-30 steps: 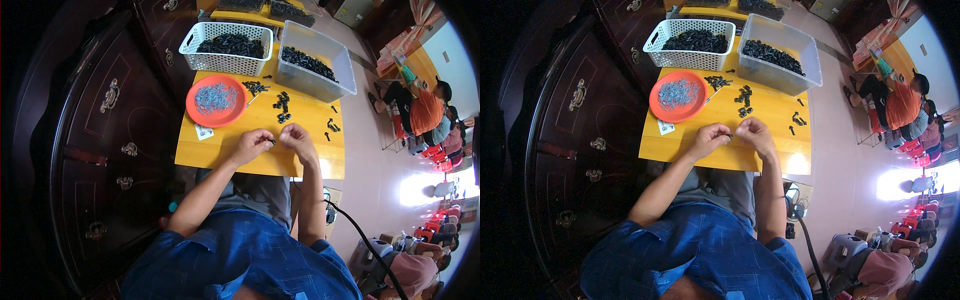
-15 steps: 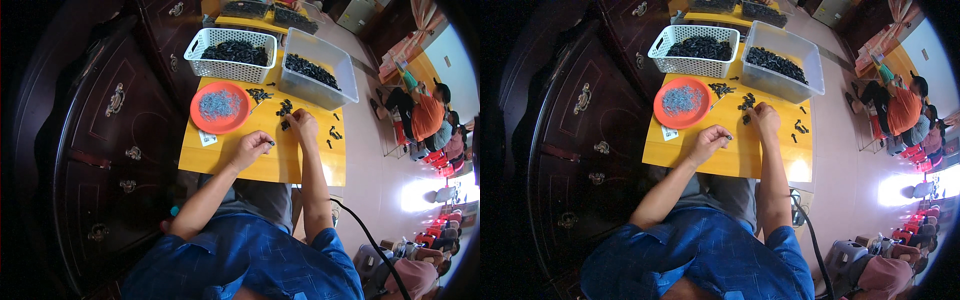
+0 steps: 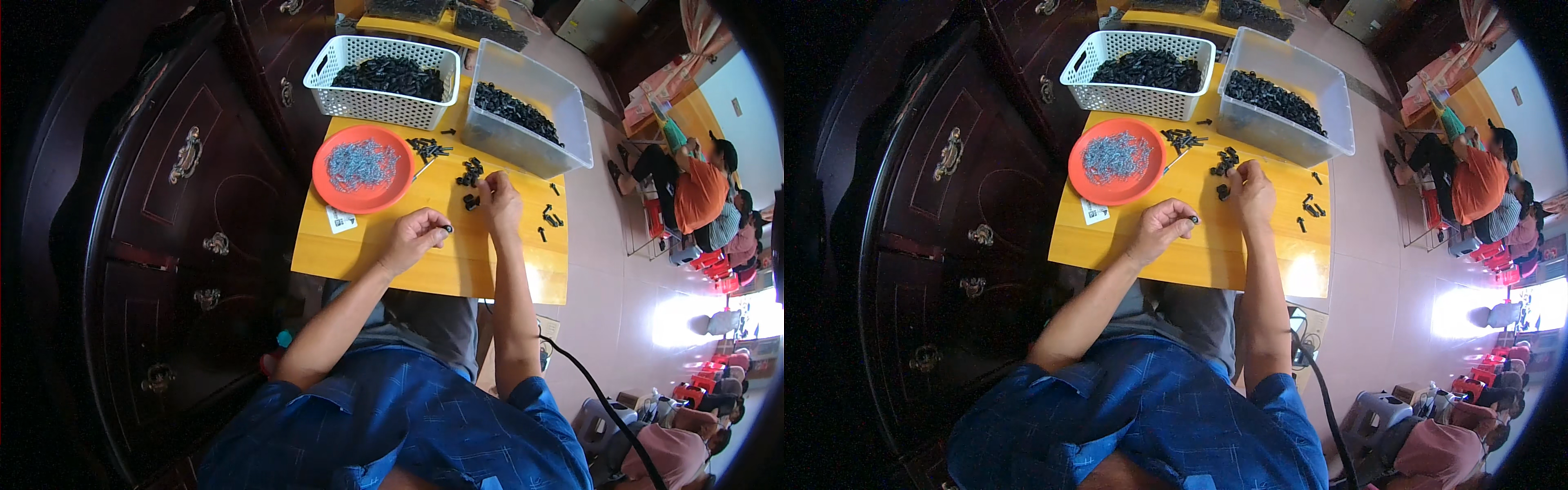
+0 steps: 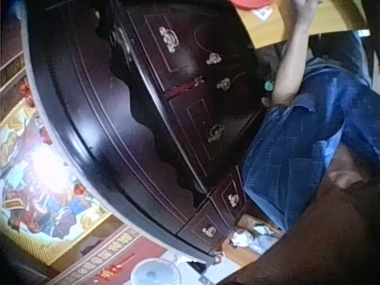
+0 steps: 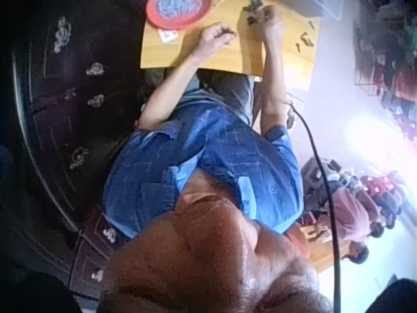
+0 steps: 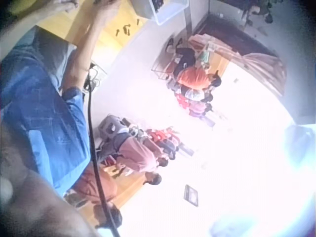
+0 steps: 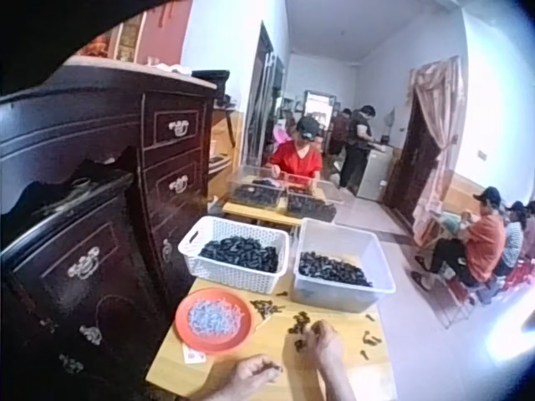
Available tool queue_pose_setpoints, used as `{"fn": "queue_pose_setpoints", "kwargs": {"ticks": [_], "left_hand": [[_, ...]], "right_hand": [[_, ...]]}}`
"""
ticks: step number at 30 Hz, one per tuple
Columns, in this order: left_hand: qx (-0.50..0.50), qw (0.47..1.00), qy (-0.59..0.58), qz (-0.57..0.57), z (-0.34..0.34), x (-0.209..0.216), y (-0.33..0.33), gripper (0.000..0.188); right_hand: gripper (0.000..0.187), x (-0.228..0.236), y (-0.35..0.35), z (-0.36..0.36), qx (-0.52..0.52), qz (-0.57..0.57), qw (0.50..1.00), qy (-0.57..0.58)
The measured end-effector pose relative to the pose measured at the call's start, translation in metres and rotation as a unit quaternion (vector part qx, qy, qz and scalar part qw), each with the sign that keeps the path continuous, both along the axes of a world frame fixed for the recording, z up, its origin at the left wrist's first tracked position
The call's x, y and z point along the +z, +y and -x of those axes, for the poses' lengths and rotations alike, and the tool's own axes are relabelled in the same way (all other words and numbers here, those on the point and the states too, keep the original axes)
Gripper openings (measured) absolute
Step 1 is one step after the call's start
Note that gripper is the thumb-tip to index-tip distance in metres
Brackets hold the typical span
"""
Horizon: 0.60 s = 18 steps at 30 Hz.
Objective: The person assembles small black plastic components by manually inserting metal pins into them.
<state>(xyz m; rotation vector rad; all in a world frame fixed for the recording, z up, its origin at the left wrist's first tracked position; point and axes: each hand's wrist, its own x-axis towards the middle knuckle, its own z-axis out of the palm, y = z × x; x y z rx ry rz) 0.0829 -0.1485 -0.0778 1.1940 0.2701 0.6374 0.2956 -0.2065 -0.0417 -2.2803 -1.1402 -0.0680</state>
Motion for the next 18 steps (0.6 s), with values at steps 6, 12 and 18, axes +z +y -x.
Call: {"fn": "queue_pose_setpoints", "kwargs": {"ticks": [6, 12, 18], "left_hand": [[0.004, 1.0, 0.001, 0.024, 0.003, -0.002, 0.002, 0.013], [0.003, 1.0, -0.009, 0.012, 0.003, 0.001, 0.002, 0.014], [0.015, 1.0, -0.004, -0.003, 0.002, -0.001, 0.002, 0.015]], "right_hand": [[0.014, 0.01, -0.035, 0.031, 0.08, -0.24, 0.9, 0.354], [0.016, 0.001, -0.065, 0.065, 0.146, -0.212, 0.826, 0.501], [0.019, 0.008, -0.069, 0.073, 0.142, -0.216, 0.808, 0.53]]}}
